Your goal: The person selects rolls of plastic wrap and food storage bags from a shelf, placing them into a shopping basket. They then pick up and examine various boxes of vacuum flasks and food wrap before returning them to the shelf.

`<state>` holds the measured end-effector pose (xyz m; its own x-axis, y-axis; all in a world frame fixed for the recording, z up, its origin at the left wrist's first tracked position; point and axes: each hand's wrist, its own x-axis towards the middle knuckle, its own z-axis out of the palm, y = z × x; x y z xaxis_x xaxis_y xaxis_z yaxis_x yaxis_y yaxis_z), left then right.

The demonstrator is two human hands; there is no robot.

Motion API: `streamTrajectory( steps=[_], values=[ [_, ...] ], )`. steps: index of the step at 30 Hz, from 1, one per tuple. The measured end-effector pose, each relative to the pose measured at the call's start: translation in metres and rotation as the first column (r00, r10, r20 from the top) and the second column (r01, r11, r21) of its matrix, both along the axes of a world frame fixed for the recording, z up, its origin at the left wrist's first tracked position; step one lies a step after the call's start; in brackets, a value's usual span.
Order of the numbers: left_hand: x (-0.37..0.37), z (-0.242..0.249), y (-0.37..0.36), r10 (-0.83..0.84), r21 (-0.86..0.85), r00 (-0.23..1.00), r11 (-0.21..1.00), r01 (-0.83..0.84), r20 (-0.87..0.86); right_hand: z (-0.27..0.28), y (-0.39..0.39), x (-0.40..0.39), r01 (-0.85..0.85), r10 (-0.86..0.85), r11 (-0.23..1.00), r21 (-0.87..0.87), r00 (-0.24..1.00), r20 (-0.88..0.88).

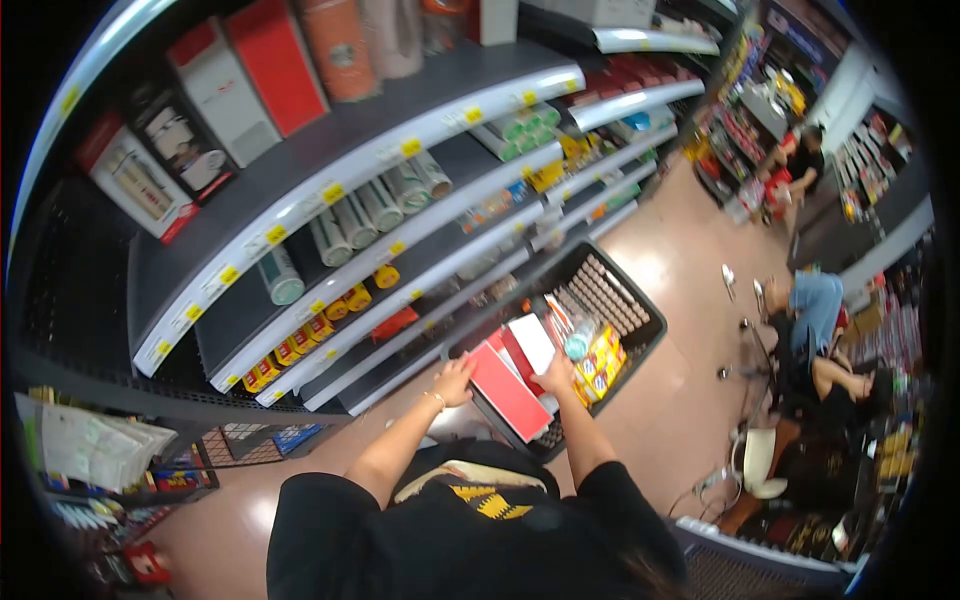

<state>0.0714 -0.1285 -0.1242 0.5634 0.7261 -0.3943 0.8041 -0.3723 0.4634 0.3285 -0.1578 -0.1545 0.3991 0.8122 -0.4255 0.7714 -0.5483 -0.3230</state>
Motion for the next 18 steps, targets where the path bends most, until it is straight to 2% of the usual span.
streamTrajectory(
  steps=[2,3,4,6,8,10,12,13,14,16,18],
  values=[
    [-0.002,0.0,0.003,0.008,-0.026,0.999,1.0,-0.007,0.039,-0.007,0.0,0.009,0.063,-0.048,0.989,0.132,0.993,-0.112],
    [-0.003,-0.001,0.005,0.027,-0.039,0.998,0.999,-0.025,0.062,0.007,-0.005,0.006,0.061,-0.059,0.979,0.195,0.998,-0.021],
    [-0.004,-0.002,0.005,0.042,-0.047,0.995,0.998,-0.038,0.086,0.016,-0.004,0.01,0.037,-0.032,0.977,0.211,0.999,-0.028],
    [-0.003,0.0,0.006,0.055,-0.055,0.996,0.997,-0.051,0.075,0.032,-0.01,0.01,0.075,-0.039,0.899,0.431,0.995,-0.092],
    [0.004,0.022,0.004,0.063,-0.051,0.997,0.997,-0.061,0.044,0.085,-0.016,0.004,0.091,0.002,0.871,0.483,0.982,-0.19],
    [0.012,0.022,0.012,0.001,-0.092,0.962,0.995,0.025,0.272,0.114,-0.016,0.005,0.093,0.1,0.836,0.54,0.943,-0.318],
    [0.022,0.048,0.012,0.159,-0.296,0.811,0.955,0.018,0.562,0.124,-0.017,0.012,0.089,0.256,0.793,0.603,0.849,-0.462],
    [0.026,0.073,0.012,0.254,-0.394,0.699,0.918,0.043,0.668,0.132,-0.017,0.006,0.195,0.349,0.771,0.607,0.667,-0.658],
    [0.029,0.097,0.015,0.363,-0.532,0.569,0.831,0.16,0.738,0.152,-0.021,-0.005,0.242,0.385,0.81,0.534,0.468,-0.795],
    [0.027,0.142,0.014,0.365,-0.485,0.397,0.835,0.259,0.842,0.193,-0.028,-0.026,0.268,0.382,0.89,0.369,0.004,-0.924],
    [0.014,0.161,0.012,0.362,-0.516,0.451,0.808,0.284,0.816,0.187,-0.038,-0.031,0.241,0.318,0.93,0.277,-0.151,-0.936]
  ],
)
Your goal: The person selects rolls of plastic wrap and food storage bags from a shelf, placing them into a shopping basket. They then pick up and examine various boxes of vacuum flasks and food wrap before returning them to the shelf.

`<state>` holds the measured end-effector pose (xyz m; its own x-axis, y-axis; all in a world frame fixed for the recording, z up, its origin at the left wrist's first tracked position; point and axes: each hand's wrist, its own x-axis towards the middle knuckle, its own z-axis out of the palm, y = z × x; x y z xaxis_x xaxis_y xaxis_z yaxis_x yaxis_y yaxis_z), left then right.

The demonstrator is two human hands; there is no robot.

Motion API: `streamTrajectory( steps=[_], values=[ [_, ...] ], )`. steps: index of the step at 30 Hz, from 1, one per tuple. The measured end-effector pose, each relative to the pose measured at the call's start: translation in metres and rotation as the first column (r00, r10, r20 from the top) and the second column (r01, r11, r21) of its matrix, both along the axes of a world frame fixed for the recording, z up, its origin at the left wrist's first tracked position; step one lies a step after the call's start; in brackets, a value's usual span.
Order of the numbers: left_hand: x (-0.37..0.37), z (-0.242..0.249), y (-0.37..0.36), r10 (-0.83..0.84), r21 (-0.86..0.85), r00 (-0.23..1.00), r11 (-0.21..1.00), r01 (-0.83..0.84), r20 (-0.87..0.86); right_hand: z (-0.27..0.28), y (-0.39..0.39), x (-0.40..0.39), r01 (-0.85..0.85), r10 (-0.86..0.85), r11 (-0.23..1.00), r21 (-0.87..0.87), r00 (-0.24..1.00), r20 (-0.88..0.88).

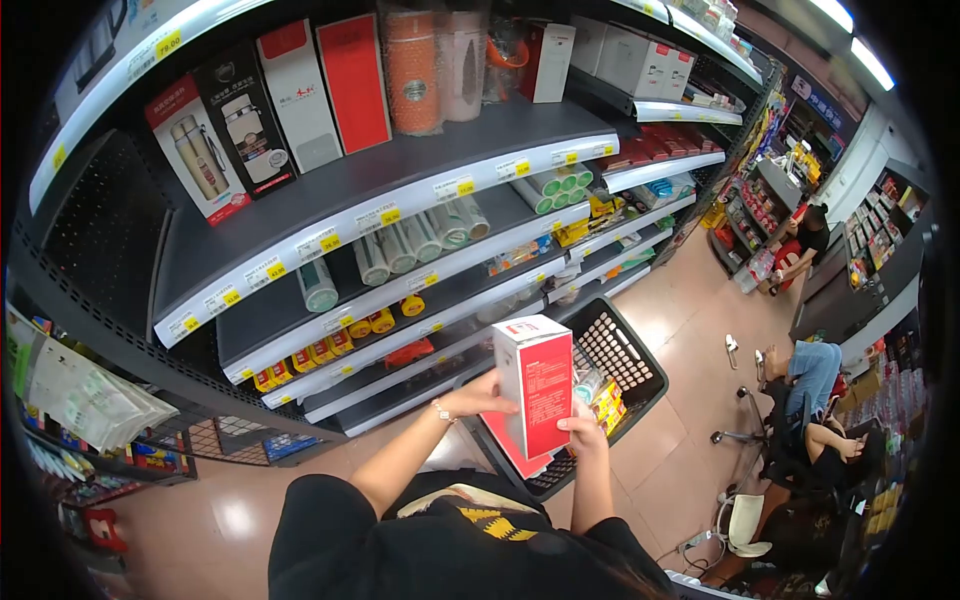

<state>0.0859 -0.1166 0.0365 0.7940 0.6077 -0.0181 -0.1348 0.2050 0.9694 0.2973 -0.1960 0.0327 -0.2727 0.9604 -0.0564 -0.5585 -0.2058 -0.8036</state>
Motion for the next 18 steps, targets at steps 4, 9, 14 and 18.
streamTrajectory(
  steps=[4,9,14,18],
  values=[
    [-0.025,0.01,-0.014,-0.031,-0.103,0.999,0.994,0.035,0.036,-0.015,-0.009,-0.016,-0.141,0.131,0.989,-0.049,0.976,-0.175],
    [-0.025,0.004,-0.034,0.304,-0.33,0.933,0.916,-0.229,0.194,-0.022,-0.005,-0.028,-0.238,0.23,0.966,-0.104,0.969,-0.089],
    [-0.027,0.03,-0.027,0.585,-0.021,0.806,0.81,-0.586,0.091,-0.011,0.009,-0.036,-0.042,-0.015,0.99,0.135,0.92,0.392],
    [-0.026,0.037,-0.028,0.69,0.146,0.713,0.698,-0.701,0.123,0.036,0.0,-0.06,-0.061,-0.159,0.938,0.341,0.8,0.579]
  ],
)
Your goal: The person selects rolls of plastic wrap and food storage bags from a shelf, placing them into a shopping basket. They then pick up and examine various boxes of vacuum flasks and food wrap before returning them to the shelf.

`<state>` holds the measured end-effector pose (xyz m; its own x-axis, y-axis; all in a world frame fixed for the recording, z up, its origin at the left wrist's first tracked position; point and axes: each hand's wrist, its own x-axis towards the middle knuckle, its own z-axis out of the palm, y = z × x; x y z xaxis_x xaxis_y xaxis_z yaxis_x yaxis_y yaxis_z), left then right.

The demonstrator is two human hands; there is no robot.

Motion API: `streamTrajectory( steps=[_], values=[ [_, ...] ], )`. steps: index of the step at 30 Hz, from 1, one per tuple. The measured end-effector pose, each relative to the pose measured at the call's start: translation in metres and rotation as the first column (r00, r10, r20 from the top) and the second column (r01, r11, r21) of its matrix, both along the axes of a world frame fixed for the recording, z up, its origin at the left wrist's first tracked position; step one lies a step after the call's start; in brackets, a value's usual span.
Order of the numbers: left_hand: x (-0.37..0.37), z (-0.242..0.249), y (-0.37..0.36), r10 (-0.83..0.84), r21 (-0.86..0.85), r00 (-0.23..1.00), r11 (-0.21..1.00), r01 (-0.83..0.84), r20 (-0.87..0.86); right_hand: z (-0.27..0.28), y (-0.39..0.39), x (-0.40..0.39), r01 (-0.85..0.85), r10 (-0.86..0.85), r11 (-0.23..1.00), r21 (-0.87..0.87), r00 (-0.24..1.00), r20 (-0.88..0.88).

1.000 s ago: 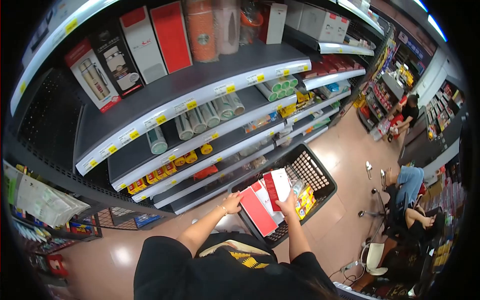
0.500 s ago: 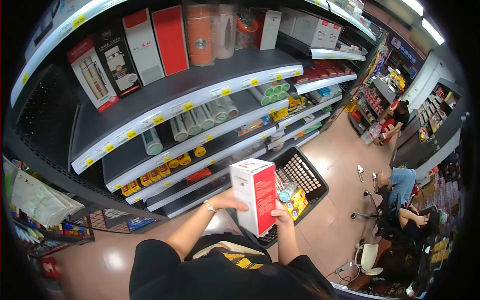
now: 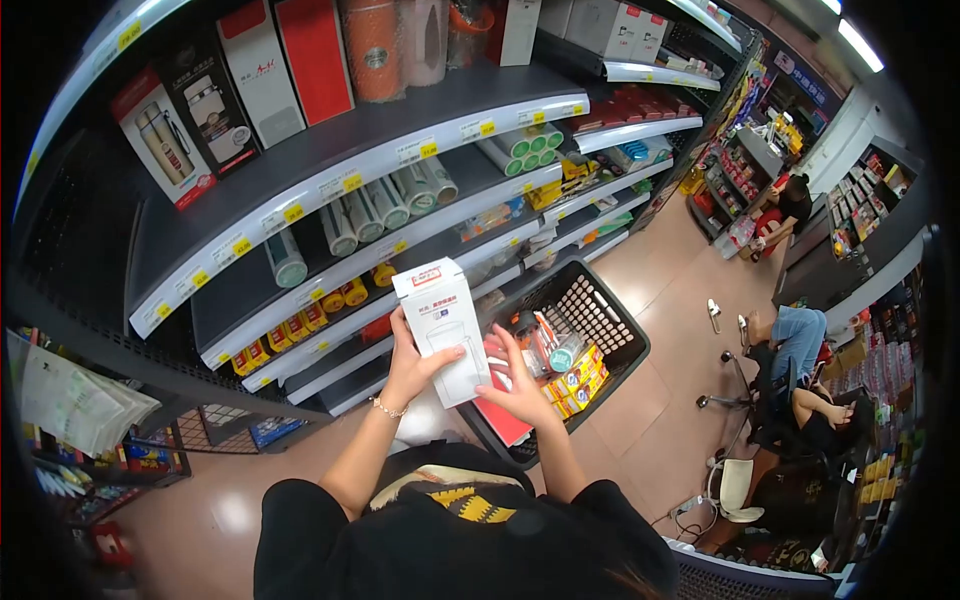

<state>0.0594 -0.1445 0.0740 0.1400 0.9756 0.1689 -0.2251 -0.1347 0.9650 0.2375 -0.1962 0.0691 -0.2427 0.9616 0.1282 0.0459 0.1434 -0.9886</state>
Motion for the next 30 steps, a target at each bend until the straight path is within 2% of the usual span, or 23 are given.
streamTrajectory(
  steps=[1,4,5,7,8,9,12,13,16,20,22,24,26,30],
  values=[
    [0.001,0.004,-0.002,0.003,-0.006,1.0,1.0,-0.003,0.003,0.008,-0.002,-0.008,0.016,-0.022,0.998,0.067,0.995,0.097],
    [0.006,0.003,-0.006,0.125,0.059,0.99,0.991,-0.121,-0.072,0.012,0.0,-0.024,0.085,-0.225,0.925,0.369,0.907,0.355],
    [0.004,-0.002,-0.006,0.209,0.123,0.953,0.975,-0.186,-0.22,0.017,0.0,-0.027,0.087,-0.242,0.92,0.382,0.894,0.378],
    [-0.001,0.009,-0.01,0.243,0.169,0.879,0.967,-0.189,-0.41,0.031,0.005,-0.032,0.102,-0.309,0.876,0.471,0.869,0.387],
    [-0.002,0.015,-0.012,0.261,0.197,0.828,0.963,-0.185,-0.496,0.039,0.008,-0.034,0.107,-0.345,0.849,0.518,0.854,0.389],
    [-0.002,0.017,-0.013,0.261,0.177,0.822,0.964,-0.197,-0.506,0.046,0.01,-0.039,0.148,-0.376,0.832,0.535,0.86,0.345],
    [-0.002,0.013,-0.011,0.249,0.154,0.822,0.968,-0.198,-0.512,0.045,0.016,-0.051,0.181,-0.439,0.831,0.525,0.794,0.421],
    [-0.004,0.013,-0.01,0.268,0.191,0.82,0.962,-0.196,-0.506,0.043,0.017,-0.057,0.233,-0.478,0.807,0.543,0.798,0.368],
    [-0.019,0.005,-0.006,0.262,0.209,0.797,0.962,-0.174,-0.544,0.035,0.021,-0.07,0.291,-0.528,0.793,0.535,0.766,0.367],
    [-0.046,-0.002,0.005,0.329,0.316,0.725,0.935,-0.161,-0.605,0.014,0.033,-0.101,0.353,-0.517,0.804,0.478,0.812,0.27],
    [-0.06,0.0,0.012,0.321,0.307,0.743,0.938,-0.163,-0.587,0.006,0.042,-0.115,0.35,-0.512,0.794,0.497,0.826,0.236],
    [-0.074,0.002,0.018,0.288,0.269,0.738,0.952,-0.148,-0.61,-0.018,0.053,-0.127,0.318,-0.414,0.833,0.454,0.901,0.128],
    [-0.091,0.008,0.025,0.28,0.303,0.706,0.948,-0.097,-0.651,-0.043,0.056,-0.143,0.299,-0.327,0.849,0.436,0.945,-0.012],
    [-0.122,0.001,0.042,0.228,0.263,0.816,0.96,-0.096,-0.532,-0.039,0.052,-0.163,0.208,-0.336,0.863,0.461,0.917,0.216]
  ],
)
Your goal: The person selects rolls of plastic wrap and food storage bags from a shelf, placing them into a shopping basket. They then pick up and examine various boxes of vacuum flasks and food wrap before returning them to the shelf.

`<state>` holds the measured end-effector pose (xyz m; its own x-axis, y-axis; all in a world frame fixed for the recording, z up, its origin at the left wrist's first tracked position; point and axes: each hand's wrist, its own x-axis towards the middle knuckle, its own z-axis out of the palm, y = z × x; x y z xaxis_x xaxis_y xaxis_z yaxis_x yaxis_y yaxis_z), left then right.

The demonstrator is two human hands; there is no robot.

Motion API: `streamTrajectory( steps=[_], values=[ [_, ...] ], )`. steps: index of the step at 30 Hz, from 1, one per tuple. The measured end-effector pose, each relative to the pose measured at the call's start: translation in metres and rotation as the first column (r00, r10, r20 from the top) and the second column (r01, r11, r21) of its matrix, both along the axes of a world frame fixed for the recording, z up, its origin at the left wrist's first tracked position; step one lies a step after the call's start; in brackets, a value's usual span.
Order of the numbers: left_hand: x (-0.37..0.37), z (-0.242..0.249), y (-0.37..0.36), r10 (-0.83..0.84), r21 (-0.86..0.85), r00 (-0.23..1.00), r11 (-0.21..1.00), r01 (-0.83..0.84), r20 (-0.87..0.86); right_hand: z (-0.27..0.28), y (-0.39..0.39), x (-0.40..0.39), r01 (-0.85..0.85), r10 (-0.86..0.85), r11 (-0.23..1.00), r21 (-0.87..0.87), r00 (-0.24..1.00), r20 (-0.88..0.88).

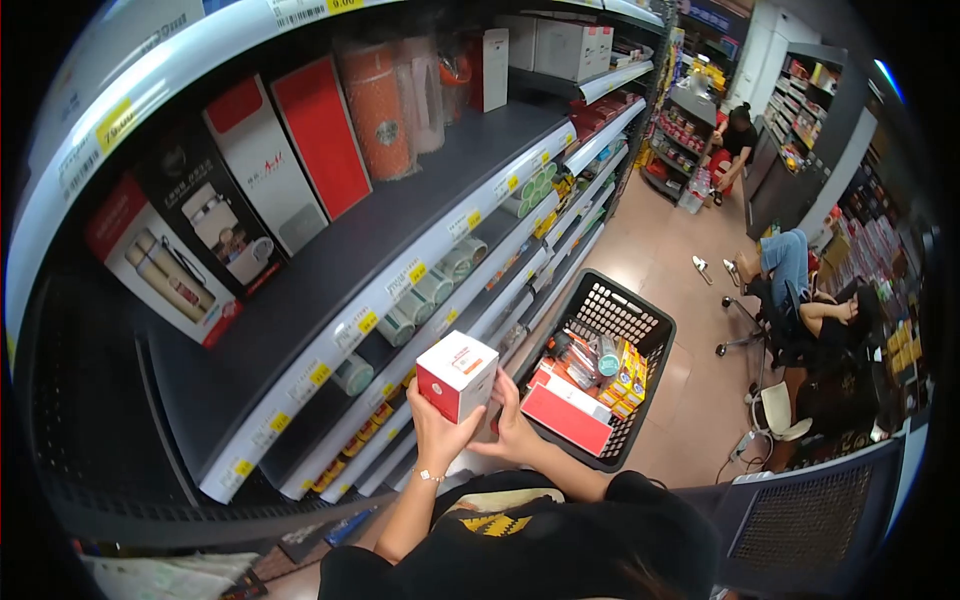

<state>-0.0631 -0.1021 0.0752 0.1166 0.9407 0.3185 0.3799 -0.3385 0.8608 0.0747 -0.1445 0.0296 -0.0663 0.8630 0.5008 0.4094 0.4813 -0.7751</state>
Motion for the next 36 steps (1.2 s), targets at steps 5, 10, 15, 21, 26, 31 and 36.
streamTrajectory(
  steps=[5,10,15,21,26,31,36],
  values=[
    [-0.01,0.002,0.009,-0.12,-0.01,0.993,0.993,0.12,0.003,-0.027,-0.009,-0.035,0.167,-0.172,0.964,-0.209,0.985,-0.007],
    [0.009,0.015,0.011,-0.212,0.108,0.975,0.973,0.204,0.064,0.01,-0.007,-0.044,0.536,-0.526,0.842,-0.067,0.842,0.118],
    [0.025,0.054,0.024,-0.315,0.274,0.945,0.92,0.281,0.091,0.052,0.01,-0.028,0.339,-0.345,0.936,-0.092,0.839,-0.421],
    [0.019,0.103,0.05,-0.366,0.482,0.906,0.768,0.423,-0.211,0.113,0.062,0.063,0.406,-0.379,0.913,-0.032,0.818,-0.432],
    [-0.01,0.135,0.059,-0.136,0.522,0.915,0.785,0.334,-0.38,0.175,0.141,0.123,0.55,-0.408,0.803,0.229,0.788,-0.46],
    [-0.02,0.145,0.072,0.193,0.465,0.78,0.875,0.138,-0.596,0.213,0.224,0.178,0.527,-0.415,0.817,0.235,0.82,-0.395],
    [-0.022,0.134,0.085,0.284,0.43,0.66,0.9,0.066,-0.695,0.23,0.306,0.215,0.504,-0.433,0.804,0.315,0.86,-0.27]
  ],
)
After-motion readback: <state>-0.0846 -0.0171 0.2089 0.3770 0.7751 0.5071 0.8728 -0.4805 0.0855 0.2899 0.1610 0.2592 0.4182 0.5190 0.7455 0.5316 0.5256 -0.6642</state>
